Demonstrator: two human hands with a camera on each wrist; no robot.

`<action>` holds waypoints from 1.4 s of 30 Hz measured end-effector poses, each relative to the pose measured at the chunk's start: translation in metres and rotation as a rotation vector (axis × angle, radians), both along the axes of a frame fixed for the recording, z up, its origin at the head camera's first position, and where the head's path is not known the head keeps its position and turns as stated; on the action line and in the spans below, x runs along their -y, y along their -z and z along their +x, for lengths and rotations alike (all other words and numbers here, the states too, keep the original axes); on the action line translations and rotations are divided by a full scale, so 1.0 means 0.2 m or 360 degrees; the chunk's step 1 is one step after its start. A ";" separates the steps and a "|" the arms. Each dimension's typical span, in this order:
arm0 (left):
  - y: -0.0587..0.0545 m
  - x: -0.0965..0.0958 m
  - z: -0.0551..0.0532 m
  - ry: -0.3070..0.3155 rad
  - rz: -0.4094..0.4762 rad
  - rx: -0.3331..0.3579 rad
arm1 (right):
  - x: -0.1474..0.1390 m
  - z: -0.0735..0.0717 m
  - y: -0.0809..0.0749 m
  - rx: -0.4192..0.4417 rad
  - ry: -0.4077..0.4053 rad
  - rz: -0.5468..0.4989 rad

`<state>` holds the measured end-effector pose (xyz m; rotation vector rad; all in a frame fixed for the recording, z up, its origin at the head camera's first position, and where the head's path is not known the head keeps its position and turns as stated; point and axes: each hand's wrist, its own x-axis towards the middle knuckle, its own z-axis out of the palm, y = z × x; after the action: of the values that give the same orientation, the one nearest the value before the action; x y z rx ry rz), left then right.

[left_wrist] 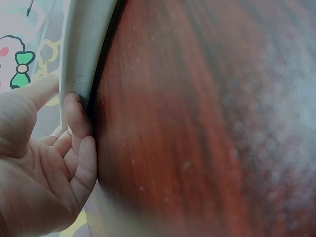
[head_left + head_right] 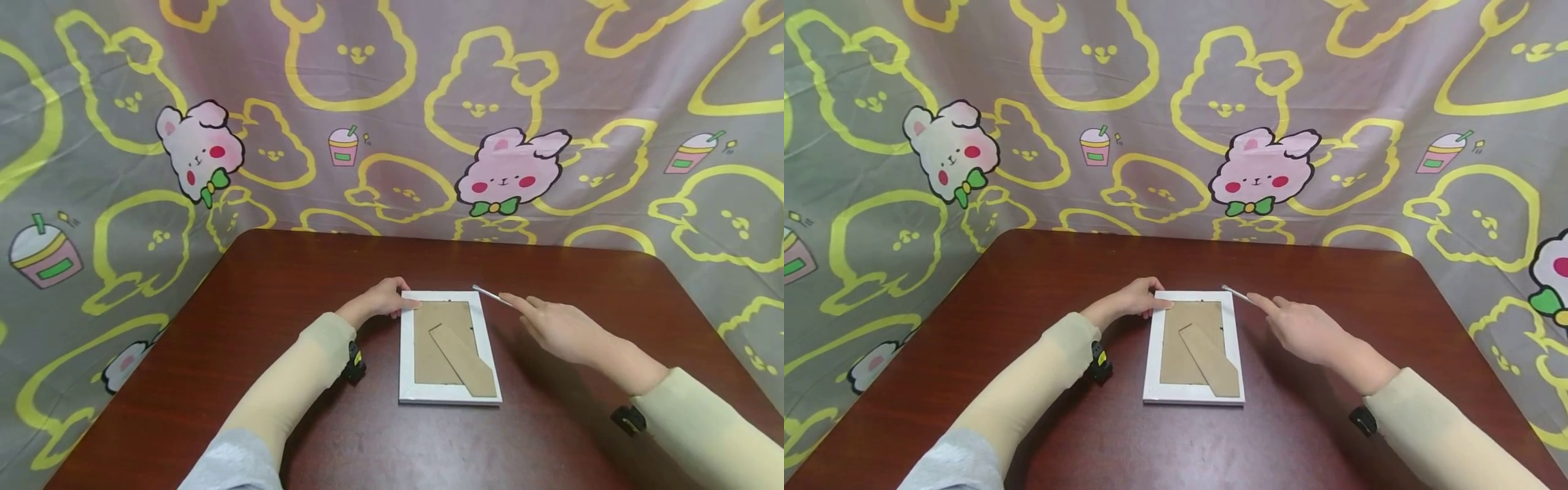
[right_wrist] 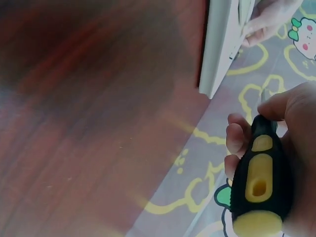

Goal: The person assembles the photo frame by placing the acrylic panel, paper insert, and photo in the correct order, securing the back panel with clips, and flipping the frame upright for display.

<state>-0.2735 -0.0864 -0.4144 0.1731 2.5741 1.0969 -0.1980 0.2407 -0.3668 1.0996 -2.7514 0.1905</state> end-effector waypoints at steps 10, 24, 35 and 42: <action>0.00 0.00 0.00 -0.0022 -0.0024 0.0013 | 0.06 -0.13 -0.01 0.0028 0.0125 0.0005; 0.01 0.00 0.00 -0.0032 -0.0016 0.0016 | 0.13 -0.20 -0.04 0.0058 0.0111 0.0032; 0.01 0.00 -0.01 -0.0011 -0.0037 -0.0001 | 0.15 -0.21 -0.06 0.0229 0.0133 0.0041; 0.01 0.00 0.00 0.0015 -0.0020 -0.0015 | 0.19 -0.22 -0.04 0.0402 0.0137 0.0101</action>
<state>-0.2743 -0.0874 -0.4173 0.1875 2.5855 1.0785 -0.2415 0.2036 -0.3580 1.0340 -3.0409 0.2477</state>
